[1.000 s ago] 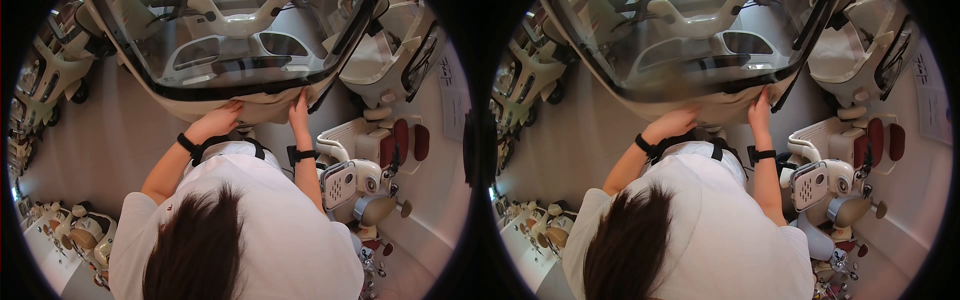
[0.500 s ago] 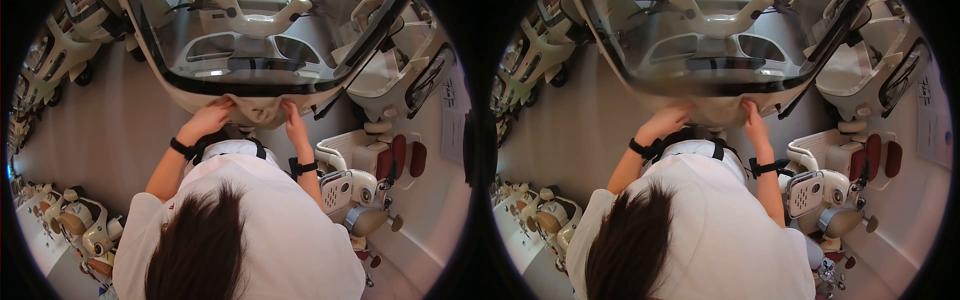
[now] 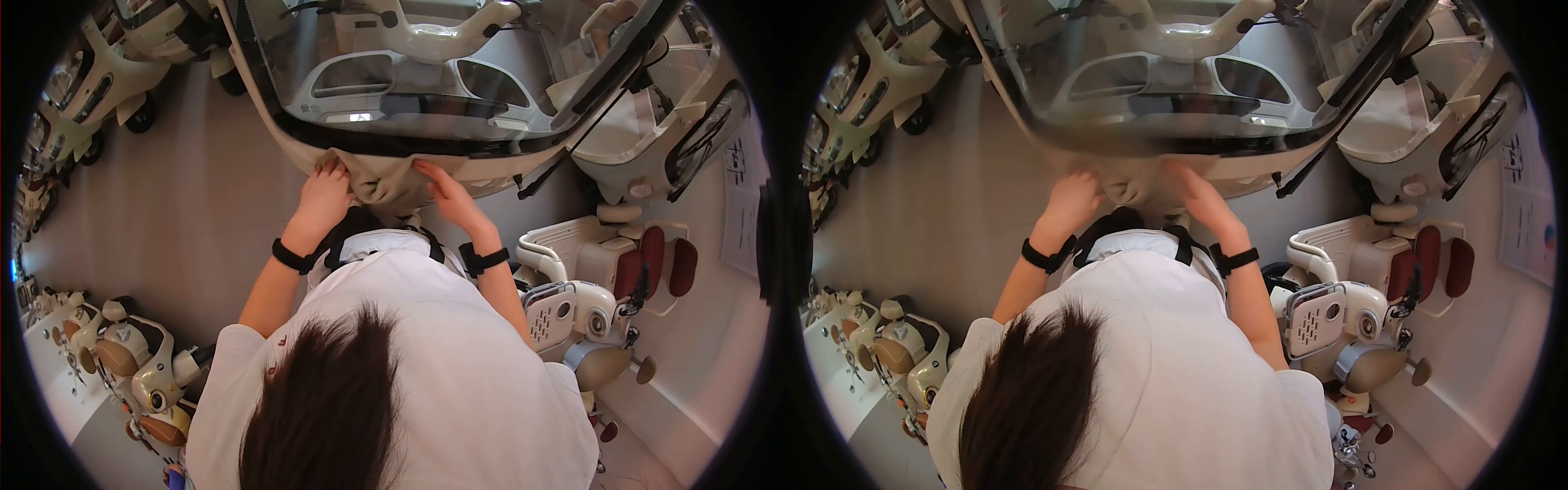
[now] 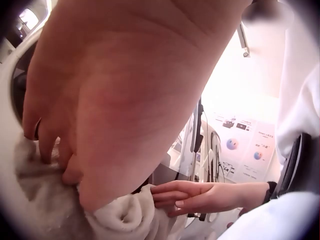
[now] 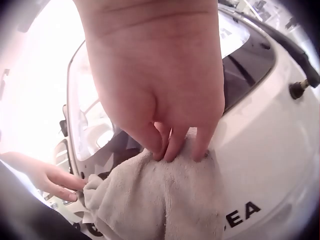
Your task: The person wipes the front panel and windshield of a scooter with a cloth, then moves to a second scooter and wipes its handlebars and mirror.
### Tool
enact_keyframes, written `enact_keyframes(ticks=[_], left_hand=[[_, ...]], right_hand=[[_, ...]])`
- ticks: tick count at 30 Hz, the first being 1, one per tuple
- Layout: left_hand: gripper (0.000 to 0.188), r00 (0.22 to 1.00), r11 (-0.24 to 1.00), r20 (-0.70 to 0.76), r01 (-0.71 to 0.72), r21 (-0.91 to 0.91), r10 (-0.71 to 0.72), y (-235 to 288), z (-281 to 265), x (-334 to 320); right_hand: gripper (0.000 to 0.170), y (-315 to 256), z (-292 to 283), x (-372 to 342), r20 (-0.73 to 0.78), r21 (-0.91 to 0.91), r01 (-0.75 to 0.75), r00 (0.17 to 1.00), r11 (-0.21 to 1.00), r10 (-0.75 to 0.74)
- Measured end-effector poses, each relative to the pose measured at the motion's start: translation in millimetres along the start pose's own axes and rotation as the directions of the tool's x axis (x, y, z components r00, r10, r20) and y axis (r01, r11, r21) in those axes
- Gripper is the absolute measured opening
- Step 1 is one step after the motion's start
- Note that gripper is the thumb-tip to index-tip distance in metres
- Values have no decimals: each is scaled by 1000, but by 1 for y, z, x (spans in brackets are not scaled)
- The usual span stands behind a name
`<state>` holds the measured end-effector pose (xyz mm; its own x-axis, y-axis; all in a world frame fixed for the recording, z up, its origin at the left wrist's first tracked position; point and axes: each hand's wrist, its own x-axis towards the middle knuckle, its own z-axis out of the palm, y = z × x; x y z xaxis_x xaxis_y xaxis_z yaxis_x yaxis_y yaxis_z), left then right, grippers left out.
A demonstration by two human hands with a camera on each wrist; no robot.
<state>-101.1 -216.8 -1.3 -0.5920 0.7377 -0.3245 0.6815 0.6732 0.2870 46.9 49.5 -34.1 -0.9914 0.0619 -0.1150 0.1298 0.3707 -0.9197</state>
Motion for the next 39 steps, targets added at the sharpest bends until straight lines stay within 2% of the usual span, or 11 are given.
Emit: enact_keyframes(ticks=[5, 7, 8, 10, 13, 17, 20, 25, 31, 35, 39], left_hand=[[49, 985, 990, -108, -136, 27, 138, 19, 12, 10], [52, 953, 954, -73, -290, 80, 295, 26, 13, 20], [52, 954, 956, -77, -284, 78, 290, 27, 17, 27], [55, 847, 864, -213, -503, -24, 487, 30, 21, 40], [56, 851, 867, -220, -497, -43, 477, 32, 24, 44], [54, 891, 896, -214, -429, -109, 401, 14, 29, 31], [54, 946, 948, -208, -283, -145, 251, -6, 22, 3], [53, 917, 997, -396, 24, -71, -50, -58, 36, -22], [56, 844, 995, -536, 72, 76, -20, -78, 28, -21], [57, 774, 988, -630, 144, 64, -72, -75, 33, -15], [57, 789, 991, -607, 135, 21, -94, -69, 29, -16]], right_hand=[[58, 32, -27, -35, -254, -53, -25, 967, 998, 11], [54, 44, -37, -45, -397, -271, -5, 912, 962, -107], [54, 48, -40, -49, -391, -274, 0, 914, 962, -111], [51, 48, -44, -52, -421, -348, -104, 905, 932, -55], [49, 40, -39, -49, -391, -345, -128, 920, 930, -19], [52, 22, -23, -29, -255, -384, -20, 963, 923, -85], [48, 1, -6, -12, -97, -381, 59, 990, 922, -103], [58, -5, 32, 32, 217, -337, 277, 953, 900, -212], [57, -6, 104, 117, 458, -322, 440, 848, 838, -269], [56, -48, 118, 137, 488, -314, 411, 843, 856, -226], [55, -51, 103, 121, 482, -266, 388, 846, 882, -227]])
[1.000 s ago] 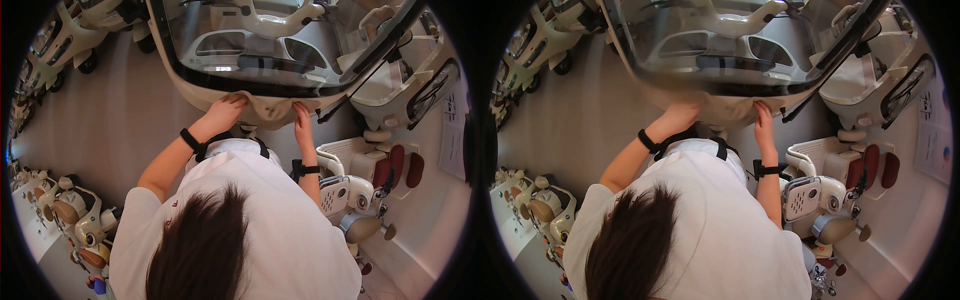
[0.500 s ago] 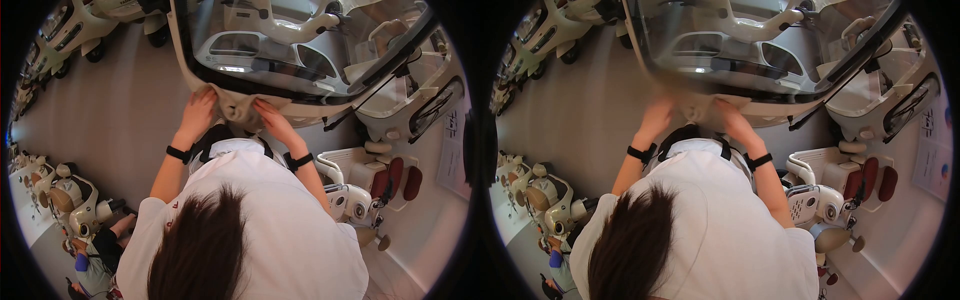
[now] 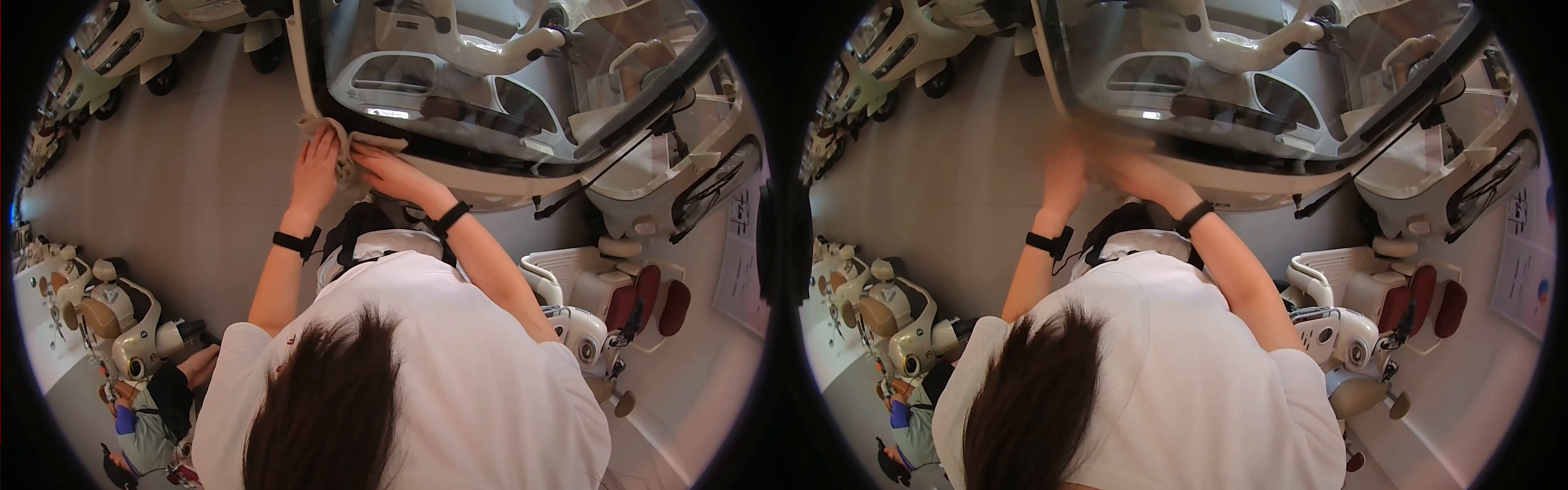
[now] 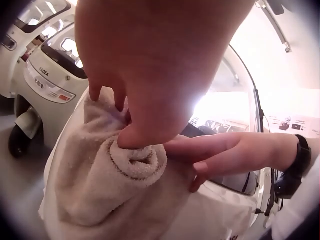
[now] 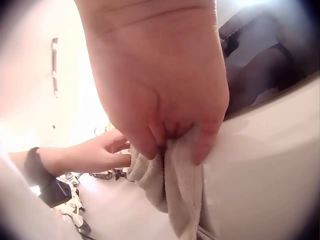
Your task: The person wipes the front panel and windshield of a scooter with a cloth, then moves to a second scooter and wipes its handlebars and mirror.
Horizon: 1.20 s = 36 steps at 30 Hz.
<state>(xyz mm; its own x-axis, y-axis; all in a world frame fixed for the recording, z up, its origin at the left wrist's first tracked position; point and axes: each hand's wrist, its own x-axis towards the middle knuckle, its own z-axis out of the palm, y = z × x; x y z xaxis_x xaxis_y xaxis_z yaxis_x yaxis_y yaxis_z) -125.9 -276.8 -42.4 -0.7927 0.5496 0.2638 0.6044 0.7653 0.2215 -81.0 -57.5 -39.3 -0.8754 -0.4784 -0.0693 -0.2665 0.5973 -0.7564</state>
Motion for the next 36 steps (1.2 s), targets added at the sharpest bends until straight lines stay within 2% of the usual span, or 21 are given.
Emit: enact_keyframes(ticks=[1, 2, 3, 5, 6, 9, 11, 14, 18, 20, 21, 23, 27, 29, 33, 35, 36], left_hand=[[57, 998, 998, 68, -2, -63, 6, 2, 0, -1], [58, 990, 992, 138, -1, -125, 18, 4, -2, -3], [58, 990, 992, 139, 1, -123, 16, 6, -1, -6], [58, 985, 992, 122, -115, -57, 121, 8, 6, -10], [58, 985, 992, 122, -115, -58, 121, 8, 8, -11], [58, 995, 998, 79, -52, -38, 55, 5, 13, -13], [59, 999, 998, -28, 39, -55, -40, 0, 16, -8], [61, 996, 992, -52, 71, -106, -77, -12, 19, -1], [62, 996, 988, -34, 75, -135, -81, -40, 29, 22], [60, 992, 939, 36, 130, -319, -125, -49, 25, 34], [60, 993, 940, 42, 122, -319, -114, -48, 17, 40], [60, 991, 983, -136, -37, -178, 12, -40, -5, 55], [62, 974, 990, -220, -85, -115, 58, -29, -9, 60], [65, 960, 991, -274, -93, -93, 64, -21, 1, 53], [67, 985, 984, -158, -97, -149, 73, -7, 32, 21], [68, 995, 990, -29, -98, -105, 96, 4, 42, 5], [68, 994, 988, -26, -113, -107, 111, 9, 40, 4]], right_hand=[[55, 2, -1, -11, -40, 79, 8, 999, 997, -5], [55, 4, 0, -21, -39, 82, 12, 999, 997, -9], [56, 8, 2, -31, -62, 71, -5, 998, 997, 9], [59, 7, 0, -51, -103, 57, -44, 993, 997, 50], [59, 3, -1, -55, -102, 57, -44, 994, 997, 50], [59, 0, 0, -56, -101, 16, -96, 990, 995, 97], [60, 2, 4, -42, -103, -25, -71, 992, 997, 68], [62, -10, 3, -9, -61, -78, -47, 997, 996, 42], [59, 3, 32, 31, -87, -116, -27, 996, 993, 16], [55, 1, 40, 38, -177, -142, -28, 984, 989, 3], [55, 0, 41, 37, -186, -136, -36, 983, 990, 10], [50, -1, 40, 33, -256, -212, -1, 965, 977, -54], [50, 5, 35, 9, -253, -234, -14, 966, 972, -47], [54, -3, 19, -14, -229, -99, -111, 970, 989, 86], [61, 1, 10, -66, -317, -172, -139, 945, 975, 79], [70, 5, 16, -94, -365, -261, -243, 921, 934, 138], [70, 2, 14, -105, -377, -255, -254, 915, 933, 146]])
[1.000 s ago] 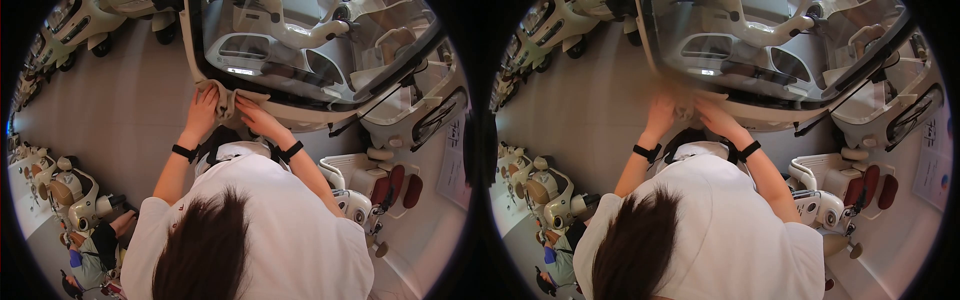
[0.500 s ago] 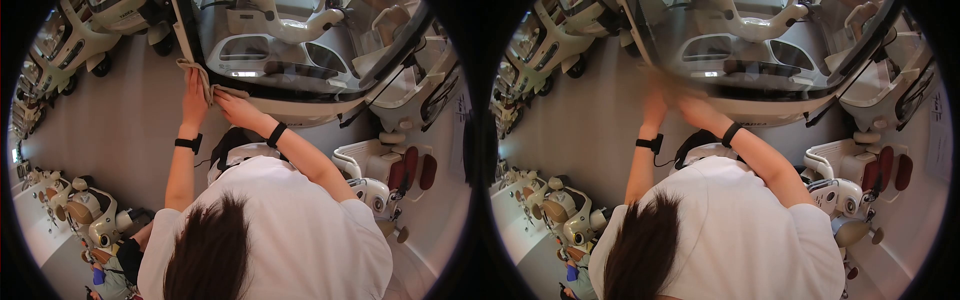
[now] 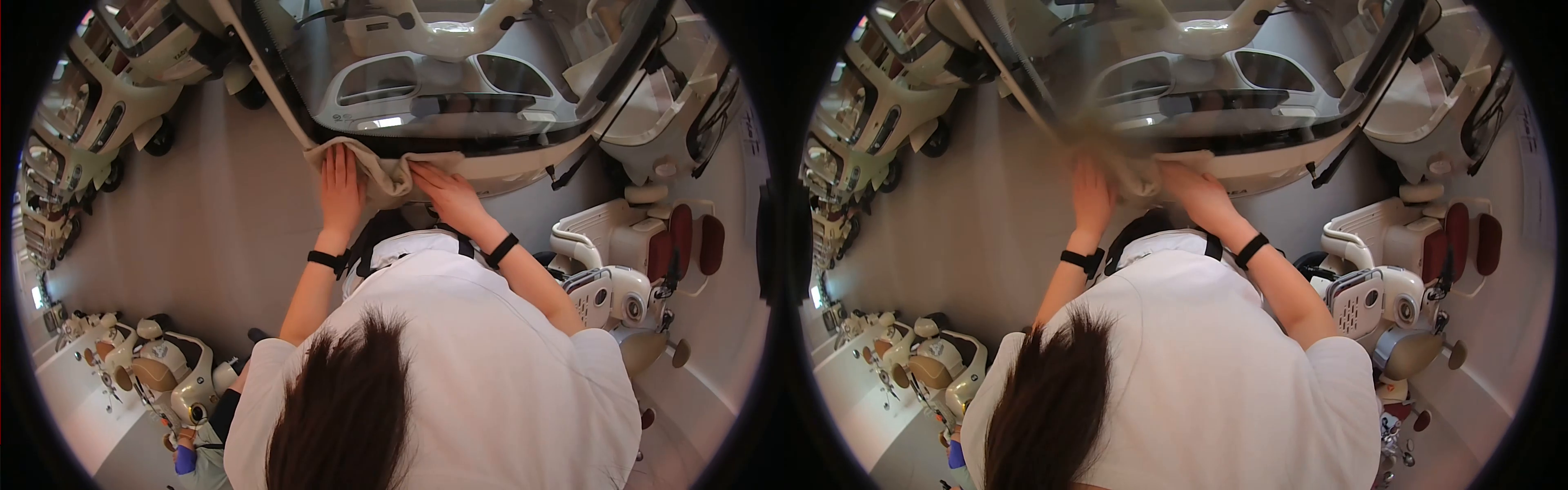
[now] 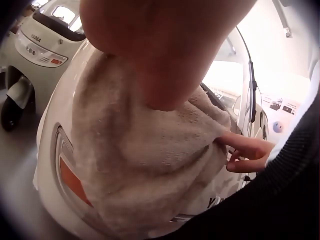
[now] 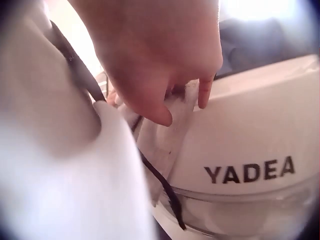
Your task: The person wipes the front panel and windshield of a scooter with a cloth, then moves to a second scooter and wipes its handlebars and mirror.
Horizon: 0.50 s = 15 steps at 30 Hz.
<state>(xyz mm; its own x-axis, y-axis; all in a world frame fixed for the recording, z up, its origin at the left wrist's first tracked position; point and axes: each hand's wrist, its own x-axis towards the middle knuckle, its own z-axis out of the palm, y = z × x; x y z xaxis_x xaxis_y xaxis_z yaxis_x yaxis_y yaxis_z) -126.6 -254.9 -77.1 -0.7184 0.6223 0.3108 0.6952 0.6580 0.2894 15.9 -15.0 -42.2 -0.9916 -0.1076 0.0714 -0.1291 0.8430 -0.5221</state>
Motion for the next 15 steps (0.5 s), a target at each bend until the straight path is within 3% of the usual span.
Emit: enact_keyframes(ticks=[2, 4, 6, 10, 12, 13, 15], left_hand=[[60, 998, 1000, 66, -18, 21, 16, 7, -4, -1], [59, 996, 999, 74, -42, 32, 40, 11, -3, -2], [58, 995, 997, 79, -63, 43, 60, 16, -4, 0], [61, 979, 981, 103, -184, 57, 178, 30, -5, 8], [65, 963, 968, 128, -244, 54, 235, 41, -4, 15], [65, 941, 949, 141, -314, 18, 308, 50, -3, 20], [65, 907, 919, 152, -394, -25, 393, 67, -2, 31]], right_hand=[[71, -1, -17, -18, -28, -112, -138, 990, 984, 136], [76, 6, -24, -37, -37, -144, -172, 985, 975, 168], [79, 14, -28, -53, -160, -239, -242, 965, 940, 208], [80, 33, -24, -78, -278, -183, -368, 909, 912, 311], [71, 46, -16, -83, -414, -45, -450, 821, 892, 394], [71, 53, -13, -85, -421, -40, -459, 813, 888, 402], [69, 68, -10, -87, -504, -12, -564, 716, 826, 482]])
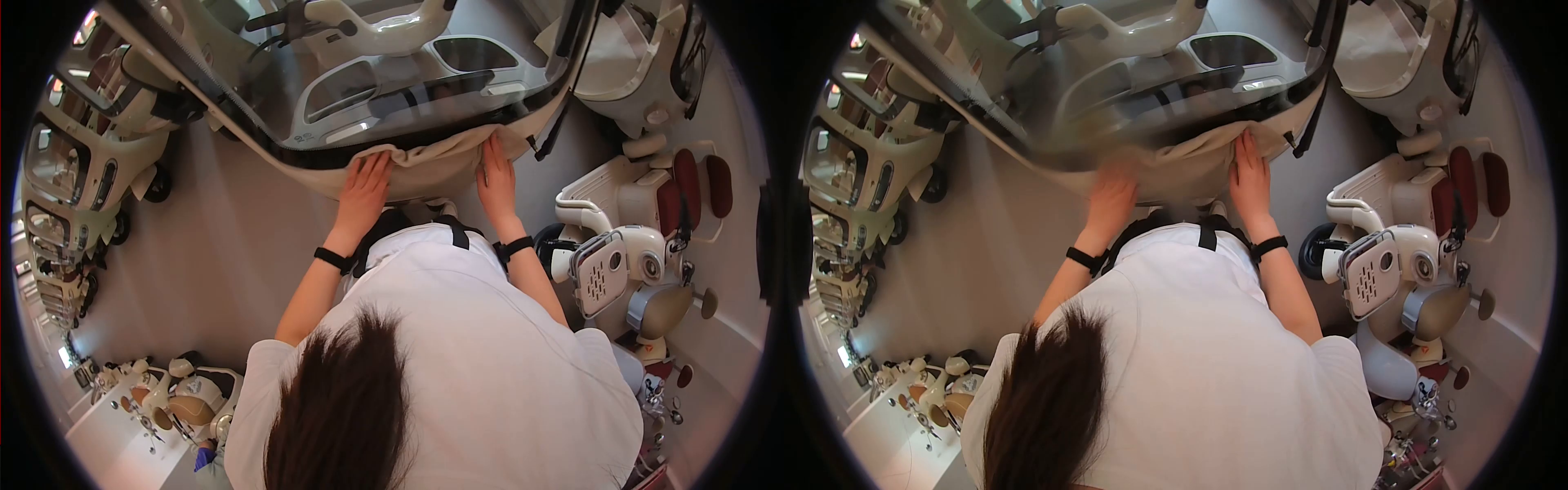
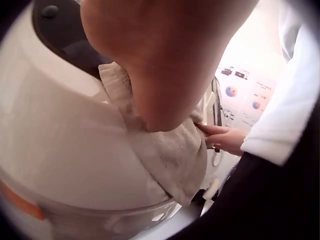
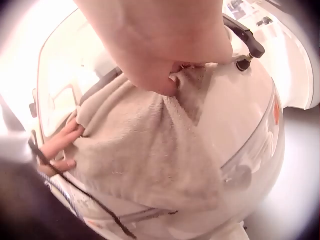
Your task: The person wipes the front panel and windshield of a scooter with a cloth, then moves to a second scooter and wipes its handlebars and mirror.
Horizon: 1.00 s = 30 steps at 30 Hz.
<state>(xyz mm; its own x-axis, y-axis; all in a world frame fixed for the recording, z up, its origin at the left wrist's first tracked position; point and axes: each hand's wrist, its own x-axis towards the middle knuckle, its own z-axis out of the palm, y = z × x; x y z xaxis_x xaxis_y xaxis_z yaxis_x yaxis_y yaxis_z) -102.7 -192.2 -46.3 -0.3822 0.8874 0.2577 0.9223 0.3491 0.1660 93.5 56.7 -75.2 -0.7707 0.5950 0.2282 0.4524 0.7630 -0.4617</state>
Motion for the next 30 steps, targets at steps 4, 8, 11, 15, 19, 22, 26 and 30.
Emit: enact_keyframes(ticks=[4, 8, 11, 15, 19, 22, 26, 30], left_hand=[[64, 973, 973, 21, -231, -7, 231, 18, -2, 42], [59, 939, 934, -41, -344, -99, 342, 44, -2, 84], [58, 932, 931, -108, -355, -89, 345, 66, -1, 110], [56, 919, 924, -149, -377, -61, 366, 90, 3, 133], [54, 922, 927, -121, -374, -23, 368, 100, 11, 141], [59, 925, 925, -37, -379, -23, 378, 95, 21, 133], [65, 925, 921, 36, -372, -119, 378, 88, 21, 119], [64, 911, 917, 101, -394, -66, 399, 79, 17, 114]], right_hand=[[66, 28, 14, 19, -63, -61, -205, 978, 977, 201], [70, 52, 13, 55, -210, 369, -189, 937, 910, 280], [72, 70, 11, 89, -312, 385, -188, 895, 903, 320], [64, 97, -1, 140, -516, 400, -111, 793, 910, 323], [59, 85, -18, 143, -389, 565, -227, 774, 793, 499], [57, 84, -15, 135, -391, 538, -247, 774, 806, 498], [62, 95, 18, 114, -428, 422, -293, 770, 858, 473], [59, 70, 11, 105, -357, 489, -346, 758, 801, 546]])
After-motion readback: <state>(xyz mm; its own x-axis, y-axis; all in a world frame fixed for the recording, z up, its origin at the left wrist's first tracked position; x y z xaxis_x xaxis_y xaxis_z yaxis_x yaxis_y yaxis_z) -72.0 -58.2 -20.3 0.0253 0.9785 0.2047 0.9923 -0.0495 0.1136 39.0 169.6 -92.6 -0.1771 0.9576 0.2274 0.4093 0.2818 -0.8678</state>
